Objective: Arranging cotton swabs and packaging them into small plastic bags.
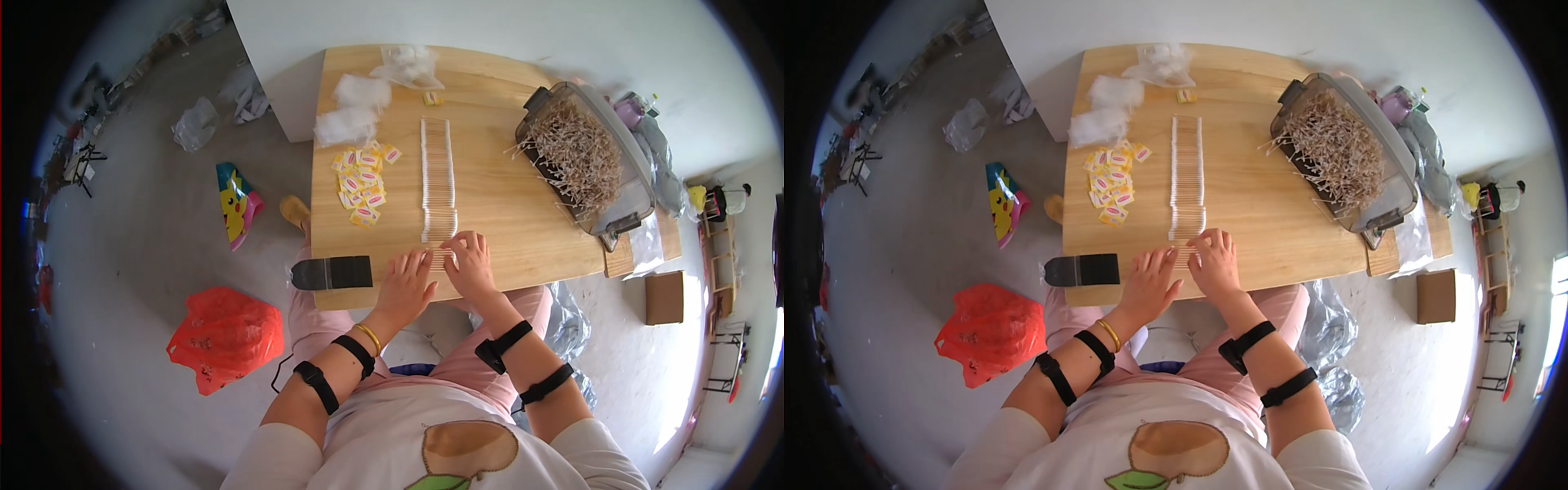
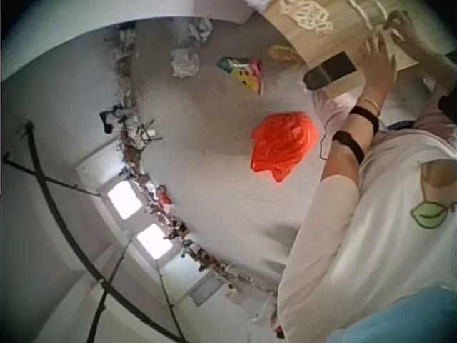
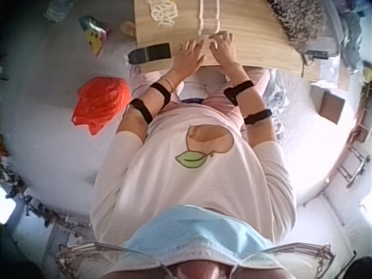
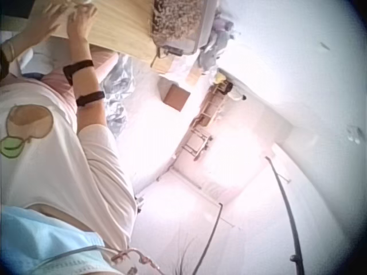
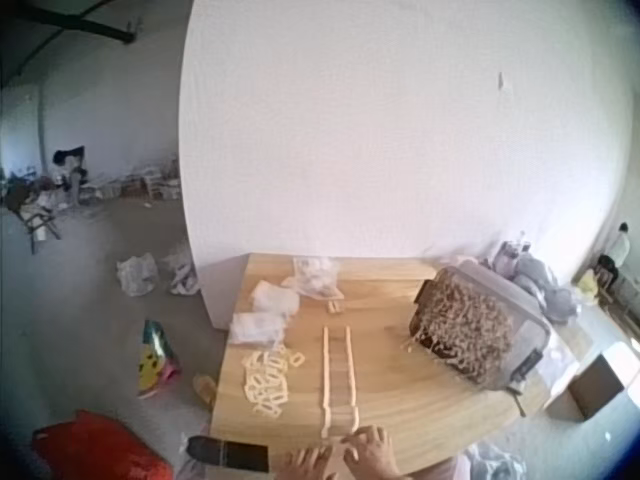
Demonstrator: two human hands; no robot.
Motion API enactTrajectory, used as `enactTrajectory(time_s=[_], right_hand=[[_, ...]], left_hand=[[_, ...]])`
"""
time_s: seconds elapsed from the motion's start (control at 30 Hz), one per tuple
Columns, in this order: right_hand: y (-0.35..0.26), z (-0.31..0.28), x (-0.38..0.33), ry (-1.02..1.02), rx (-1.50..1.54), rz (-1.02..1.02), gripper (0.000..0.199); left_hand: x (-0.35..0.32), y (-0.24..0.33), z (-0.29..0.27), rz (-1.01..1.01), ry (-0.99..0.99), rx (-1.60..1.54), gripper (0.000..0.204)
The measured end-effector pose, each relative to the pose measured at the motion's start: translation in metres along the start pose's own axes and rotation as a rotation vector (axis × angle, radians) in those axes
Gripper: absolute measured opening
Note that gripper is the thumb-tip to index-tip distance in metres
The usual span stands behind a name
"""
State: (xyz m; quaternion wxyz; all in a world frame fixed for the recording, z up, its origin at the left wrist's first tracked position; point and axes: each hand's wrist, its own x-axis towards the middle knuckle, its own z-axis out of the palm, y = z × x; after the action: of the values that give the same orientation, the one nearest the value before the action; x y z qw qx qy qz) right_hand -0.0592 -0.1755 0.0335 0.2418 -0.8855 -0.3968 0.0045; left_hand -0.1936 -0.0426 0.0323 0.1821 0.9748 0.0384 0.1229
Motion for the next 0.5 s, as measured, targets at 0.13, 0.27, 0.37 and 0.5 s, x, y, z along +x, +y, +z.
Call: enactTrajectory(time_s=[0.13, 0.27, 0.37, 0.5], right_hand=[[0.006, -0.001, -0.005, 0.017, -0.028, -0.006, 0.025], [0.007, -0.005, -0.009, 0.023, 0.023, -0.005, 0.031], [0.007, -0.004, -0.009, 0.051, 0.035, -0.008, 0.033], [0.006, 0.000, -0.001, 0.073, 0.004, -0.017, 0.033]], left_hand=[[0.004, -0.003, 0.013, 0.023, 0.031, 0.102, 0.071], [0.002, -0.005, 0.016, 0.013, -0.004, 0.046, 0.073], [0.000, -0.006, 0.016, 0.028, 0.005, 0.001, 0.072], [-0.001, -0.005, 0.020, 0.030, 0.007, 0.016, 0.073]])
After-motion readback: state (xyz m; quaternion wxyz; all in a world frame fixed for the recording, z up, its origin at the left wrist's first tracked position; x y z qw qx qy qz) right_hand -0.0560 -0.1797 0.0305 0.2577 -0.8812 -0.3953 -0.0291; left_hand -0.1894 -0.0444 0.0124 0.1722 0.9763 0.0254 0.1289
